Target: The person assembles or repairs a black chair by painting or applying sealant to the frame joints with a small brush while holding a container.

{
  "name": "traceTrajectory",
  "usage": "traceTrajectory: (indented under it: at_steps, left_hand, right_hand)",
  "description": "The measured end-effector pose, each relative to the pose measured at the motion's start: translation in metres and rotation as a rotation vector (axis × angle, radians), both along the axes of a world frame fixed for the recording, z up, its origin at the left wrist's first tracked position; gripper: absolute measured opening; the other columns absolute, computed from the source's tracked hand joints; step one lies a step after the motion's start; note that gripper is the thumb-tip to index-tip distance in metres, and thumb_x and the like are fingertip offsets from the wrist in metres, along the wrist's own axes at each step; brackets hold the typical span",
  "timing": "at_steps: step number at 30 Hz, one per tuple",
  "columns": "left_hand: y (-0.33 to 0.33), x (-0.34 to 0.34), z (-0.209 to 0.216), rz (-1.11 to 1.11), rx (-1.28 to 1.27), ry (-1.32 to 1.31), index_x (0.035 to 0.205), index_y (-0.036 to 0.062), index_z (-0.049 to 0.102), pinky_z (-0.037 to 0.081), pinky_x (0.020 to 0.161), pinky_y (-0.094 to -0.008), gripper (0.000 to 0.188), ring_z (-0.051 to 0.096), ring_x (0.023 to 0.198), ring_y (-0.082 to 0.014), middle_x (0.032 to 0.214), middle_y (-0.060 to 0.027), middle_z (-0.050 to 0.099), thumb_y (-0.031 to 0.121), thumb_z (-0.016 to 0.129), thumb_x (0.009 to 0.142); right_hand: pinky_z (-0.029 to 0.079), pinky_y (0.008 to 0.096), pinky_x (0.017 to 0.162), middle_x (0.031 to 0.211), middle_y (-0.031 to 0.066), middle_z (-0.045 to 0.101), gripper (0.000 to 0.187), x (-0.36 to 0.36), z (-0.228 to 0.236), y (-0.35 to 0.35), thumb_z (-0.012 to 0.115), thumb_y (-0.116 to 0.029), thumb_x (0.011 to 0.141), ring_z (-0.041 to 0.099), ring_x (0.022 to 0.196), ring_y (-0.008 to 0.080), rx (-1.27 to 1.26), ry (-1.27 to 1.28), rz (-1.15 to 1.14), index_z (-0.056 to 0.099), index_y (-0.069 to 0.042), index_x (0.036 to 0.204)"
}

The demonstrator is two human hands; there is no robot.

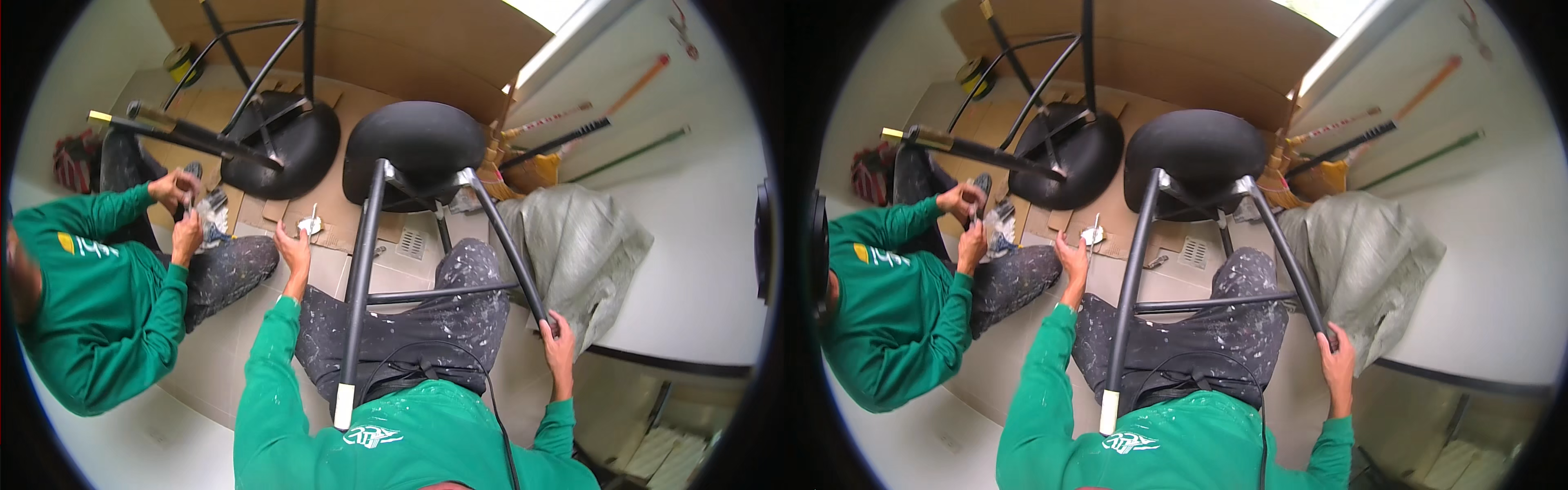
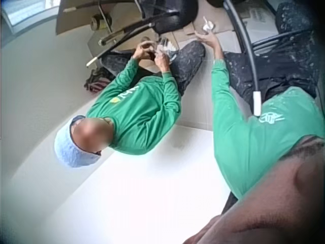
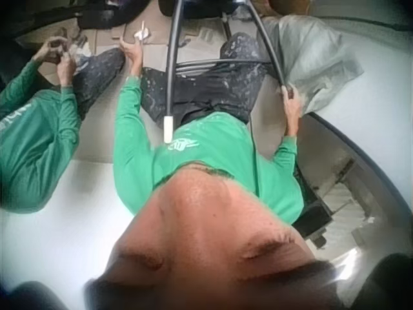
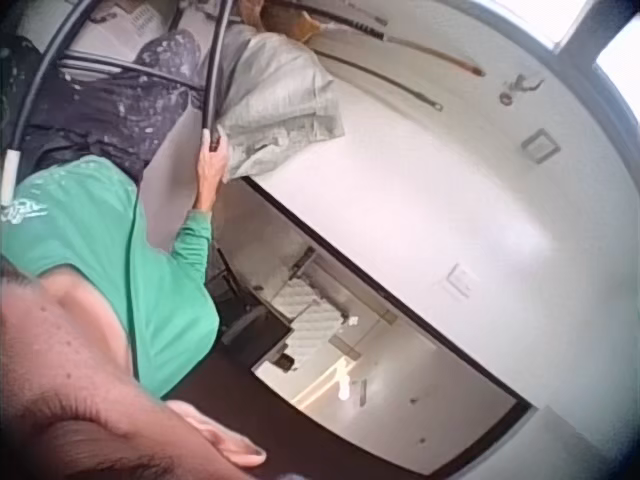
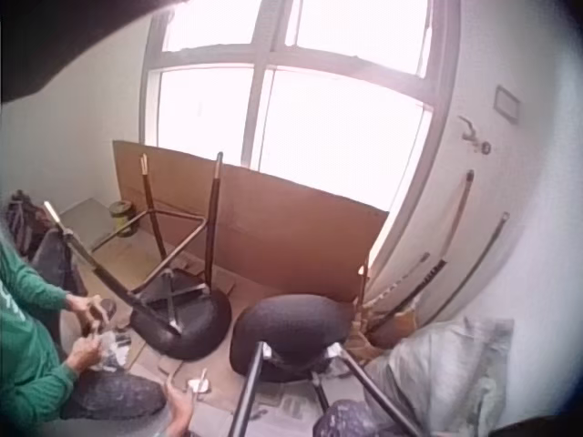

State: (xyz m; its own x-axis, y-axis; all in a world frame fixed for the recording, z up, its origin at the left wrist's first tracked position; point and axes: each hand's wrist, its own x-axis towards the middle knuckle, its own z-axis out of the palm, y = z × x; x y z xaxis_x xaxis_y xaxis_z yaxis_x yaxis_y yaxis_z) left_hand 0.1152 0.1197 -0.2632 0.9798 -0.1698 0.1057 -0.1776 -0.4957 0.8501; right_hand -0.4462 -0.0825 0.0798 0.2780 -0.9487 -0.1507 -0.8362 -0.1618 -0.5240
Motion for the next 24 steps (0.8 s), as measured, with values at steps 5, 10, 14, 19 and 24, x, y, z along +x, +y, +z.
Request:
traceTrajectory:
  at_steps: [5,10,14,19,24]
  left_hand:
    - [0.041,-0.070,0.128,-0.329,-0.260,0.720,0.149,0.0051,0.043,0.049,0.096,-0.0358,0.061,0.058,0.120,-0.0226,0.135,-0.0128,0.056,0.038,0.063,0.101]
    - [0.081,-0.144,0.299,-0.639,-0.380,1.212,0.156,0.0064,0.030,0.054,0.094,-0.0401,0.066,0.059,0.121,-0.0237,0.136,-0.0138,0.055,0.040,0.056,0.105]
    - [0.087,-0.181,0.352,-0.729,-0.150,1.205,0.159,0.0098,0.019,0.060,0.074,-0.0346,0.080,0.067,0.106,-0.0244,0.127,-0.0155,0.059,0.025,0.069,0.099]
    - [0.085,-0.198,0.340,-0.649,-0.015,1.155,0.136,0.0122,0.037,0.048,0.047,-0.0247,0.050,0.058,0.059,-0.0109,0.089,-0.0043,0.059,0.017,0.070,0.099]
    - [0.059,-0.192,0.345,-0.685,-0.079,1.025,0.116,0.0083,0.048,0.042,0.042,-0.0228,0.026,0.047,0.051,-0.0057,0.072,0.0032,0.046,0.015,0.066,0.100]
  right_hand:
    - [0.051,0.0346,0.068,0.082,0.0091,0.066,0.049,0.000,0.019,-0.016,0.074,-0.027,0.093,0.063,0.072,0.0174,0.125,0.095,0.285,0.059,-0.002,0.133]
    - [0.050,0.0345,0.067,0.083,0.0079,0.062,0.041,-0.016,-0.006,-0.037,0.071,-0.025,0.094,0.061,0.071,0.0170,0.479,-0.084,0.253,0.057,-0.001,0.125]
    - [0.049,0.0350,0.069,0.082,0.0085,0.060,0.037,-0.033,-0.022,-0.046,0.073,-0.023,0.091,0.057,0.071,0.0185,0.451,-0.166,0.299,0.058,-0.001,0.118]
    - [0.050,0.0370,0.077,0.088,0.0132,0.062,0.041,-0.032,-0.028,-0.056,0.074,-0.018,0.086,0.059,0.080,0.0237,0.330,-0.176,0.373,0.060,0.002,0.120]
    - [0.051,0.0366,0.079,0.092,0.0144,0.066,0.051,-0.028,-0.014,-0.073,0.077,-0.017,0.082,0.061,0.083,0.0220,0.376,-0.123,0.372,0.060,0.003,0.126]
